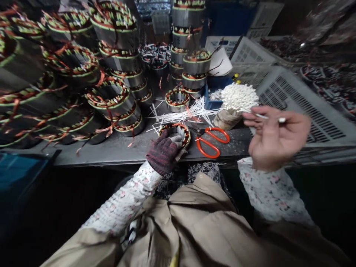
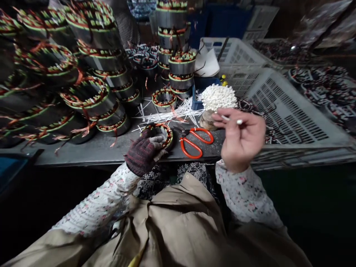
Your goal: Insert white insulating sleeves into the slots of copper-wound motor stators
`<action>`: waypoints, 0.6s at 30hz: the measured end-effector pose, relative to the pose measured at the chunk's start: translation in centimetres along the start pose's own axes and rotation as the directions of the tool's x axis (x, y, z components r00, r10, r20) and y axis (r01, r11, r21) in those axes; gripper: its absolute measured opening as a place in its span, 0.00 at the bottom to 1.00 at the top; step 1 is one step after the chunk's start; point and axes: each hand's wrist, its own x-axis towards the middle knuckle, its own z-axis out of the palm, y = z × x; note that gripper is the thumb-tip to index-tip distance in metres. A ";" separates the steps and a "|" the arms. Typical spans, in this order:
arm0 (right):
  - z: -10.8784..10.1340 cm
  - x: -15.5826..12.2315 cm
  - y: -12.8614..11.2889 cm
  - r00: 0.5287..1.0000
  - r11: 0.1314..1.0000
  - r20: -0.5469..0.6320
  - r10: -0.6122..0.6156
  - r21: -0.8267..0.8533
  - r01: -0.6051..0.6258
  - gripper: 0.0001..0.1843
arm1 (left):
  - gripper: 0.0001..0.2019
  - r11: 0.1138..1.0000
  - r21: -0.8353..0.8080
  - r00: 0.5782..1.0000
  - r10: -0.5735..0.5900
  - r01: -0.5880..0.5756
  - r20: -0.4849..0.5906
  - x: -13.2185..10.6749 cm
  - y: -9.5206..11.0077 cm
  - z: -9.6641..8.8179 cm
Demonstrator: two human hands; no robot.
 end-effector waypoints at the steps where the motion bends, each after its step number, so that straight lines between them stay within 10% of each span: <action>1: 0.2 -1.3 -0.5 0.995 1.000 0.102 -0.010 0.008 0.010 0.07 | 0.07 1.000 0.015 1.000 0.002 -0.002 -0.008 0.0 0.1 0.0; 6: -0.5 -7.2 -0.1 0.737 0.992 0.667 -0.107 0.026 0.121 0.05 | 0.10 0.998 0.044 0.999 -0.040 0.041 -0.008 0.0 0.5 0.0; 12: -2.7 -8.9 1.1 0.703 0.984 0.702 -0.117 -0.016 0.179 0.07 | 0.31 0.995 0.001 0.995 -0.096 0.096 0.028 0.1 0.9 -0.1; 18: -0.6 -7.7 2.2 0.679 0.995 0.729 0.088 -0.094 -0.028 0.09 | 0.35 0.978 -0.029 0.976 -0.202 0.205 0.086 0.4 1.1 0.1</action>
